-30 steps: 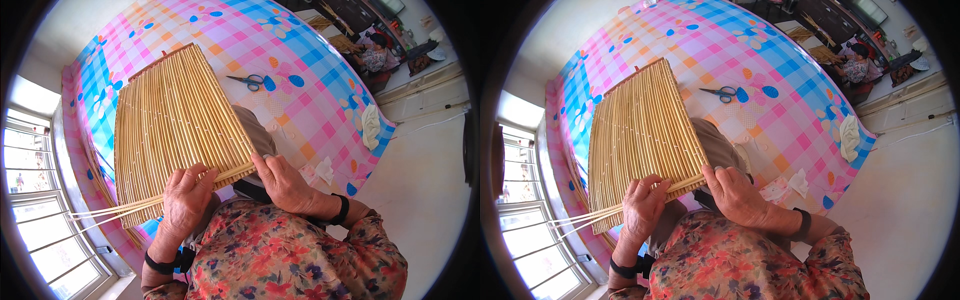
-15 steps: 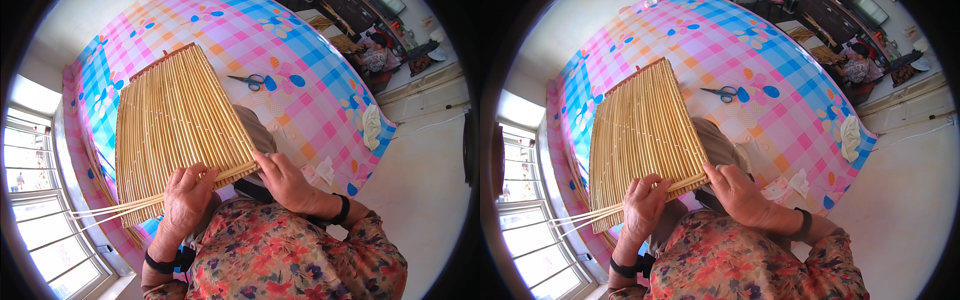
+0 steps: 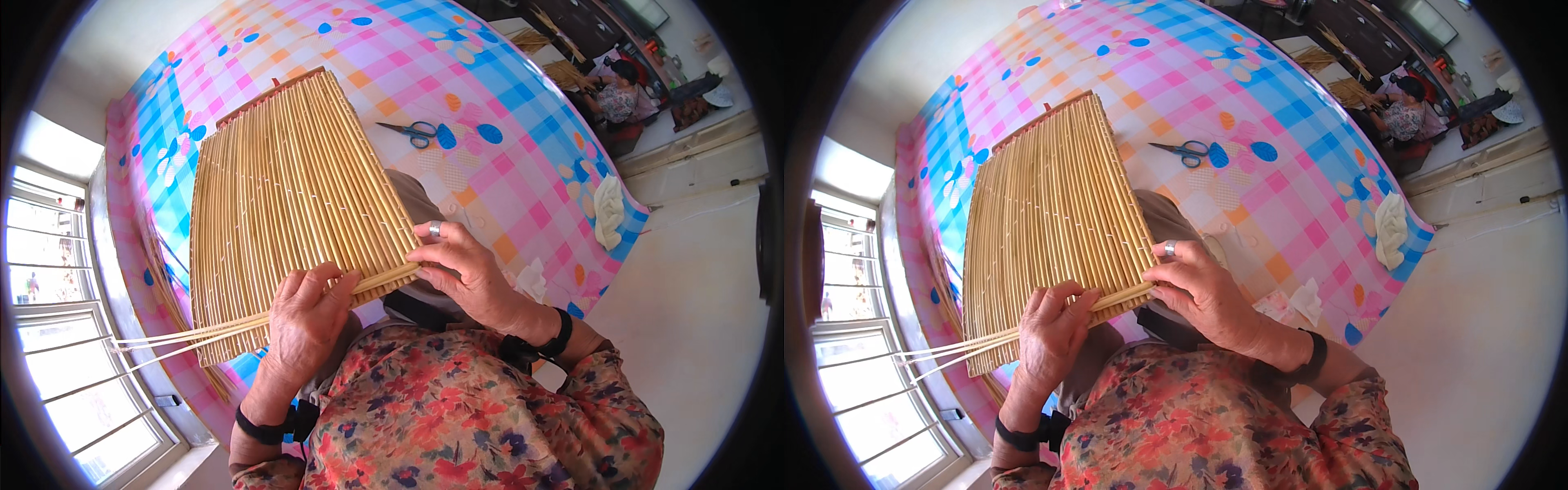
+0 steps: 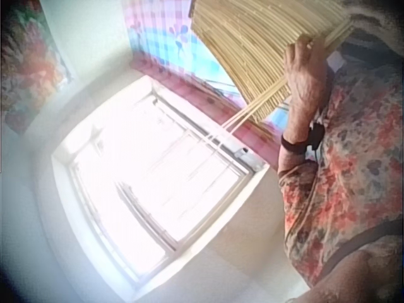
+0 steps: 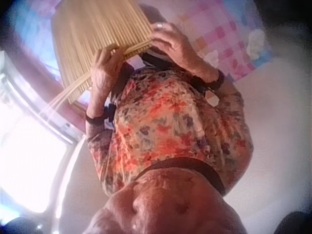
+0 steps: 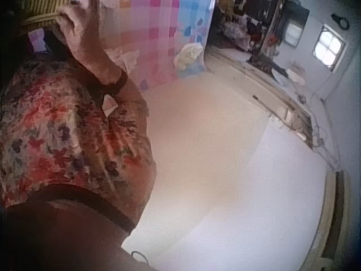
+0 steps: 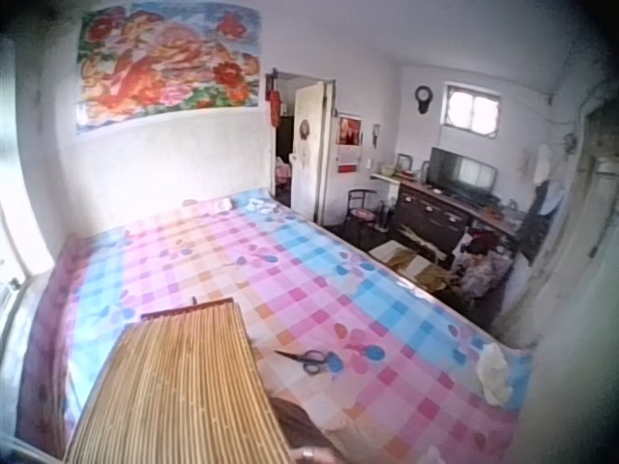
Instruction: The person weaves together thin bamboo sticks by threading a white string through and around them while holding the sticks against a wooden frame.
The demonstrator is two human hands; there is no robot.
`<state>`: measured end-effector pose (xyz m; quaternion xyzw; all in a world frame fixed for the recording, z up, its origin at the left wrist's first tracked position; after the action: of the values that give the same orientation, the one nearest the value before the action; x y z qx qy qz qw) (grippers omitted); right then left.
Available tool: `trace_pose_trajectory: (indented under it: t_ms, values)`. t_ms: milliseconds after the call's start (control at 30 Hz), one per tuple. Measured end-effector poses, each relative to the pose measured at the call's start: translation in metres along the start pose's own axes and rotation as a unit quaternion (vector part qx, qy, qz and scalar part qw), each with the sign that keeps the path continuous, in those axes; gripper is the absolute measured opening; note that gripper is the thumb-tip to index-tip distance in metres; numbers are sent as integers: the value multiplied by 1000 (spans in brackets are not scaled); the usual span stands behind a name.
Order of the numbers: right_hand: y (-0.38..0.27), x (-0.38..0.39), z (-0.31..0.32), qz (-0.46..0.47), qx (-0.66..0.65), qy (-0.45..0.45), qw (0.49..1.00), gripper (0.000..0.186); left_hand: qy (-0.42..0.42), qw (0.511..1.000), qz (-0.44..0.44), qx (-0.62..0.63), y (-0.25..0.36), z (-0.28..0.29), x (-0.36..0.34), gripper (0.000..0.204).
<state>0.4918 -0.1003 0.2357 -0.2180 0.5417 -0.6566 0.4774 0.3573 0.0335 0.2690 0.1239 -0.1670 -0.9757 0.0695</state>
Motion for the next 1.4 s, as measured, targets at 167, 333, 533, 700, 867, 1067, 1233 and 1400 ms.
trace_pose_trajectory:
  t_ms: [167, 333, 533, 700, 867, 1067, 1233, 1400]
  values:
    - [-3, -3, 1, -4, -5, 1, 1000, 24, 0, 1000, 2, -4, 0, -1, 1, 37]
    - [-1, -3, -1, -1, 20, 2, 1000, 20, 7, 1000, 0, -4, -1, -4, 2, 37]
    - [-1, -4, -1, 2, 26, 15, 1000, 19, 11, 999, -7, -37, 2, -6, 3, 39]
    - [-2, -7, -1, 9, 29, 20, 999, 19, 10, 990, -85, -113, 13, -11, 8, 56]
    - [-4, -8, 1, 25, 49, 27, 998, 20, -6, 973, -131, -189, 22, -20, 12, 53]
    - [-1, -7, -1, 29, 19, 37, 999, 19, 29, 954, -183, -238, 30, -31, 15, 53]
    - [-2, -8, 2, 25, 9, 40, 999, 18, 32, 944, -196, -263, 32, -32, 14, 51]
    - [-5, -10, 3, 28, 2, 40, 999, 15, 23, 944, -187, -272, 31, -30, 15, 47]
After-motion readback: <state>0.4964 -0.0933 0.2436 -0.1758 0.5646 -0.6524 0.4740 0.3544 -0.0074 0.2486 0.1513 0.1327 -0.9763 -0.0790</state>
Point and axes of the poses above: each hand's wrist, its own x-axis away from the middle knuckle, its own z-axis out of the back of the hand, y = z × x, the point moved 7 cm from there along -x, towards the middle knuckle, and after that the axes turned 4 degrees about -x, right-handed, at the moved point
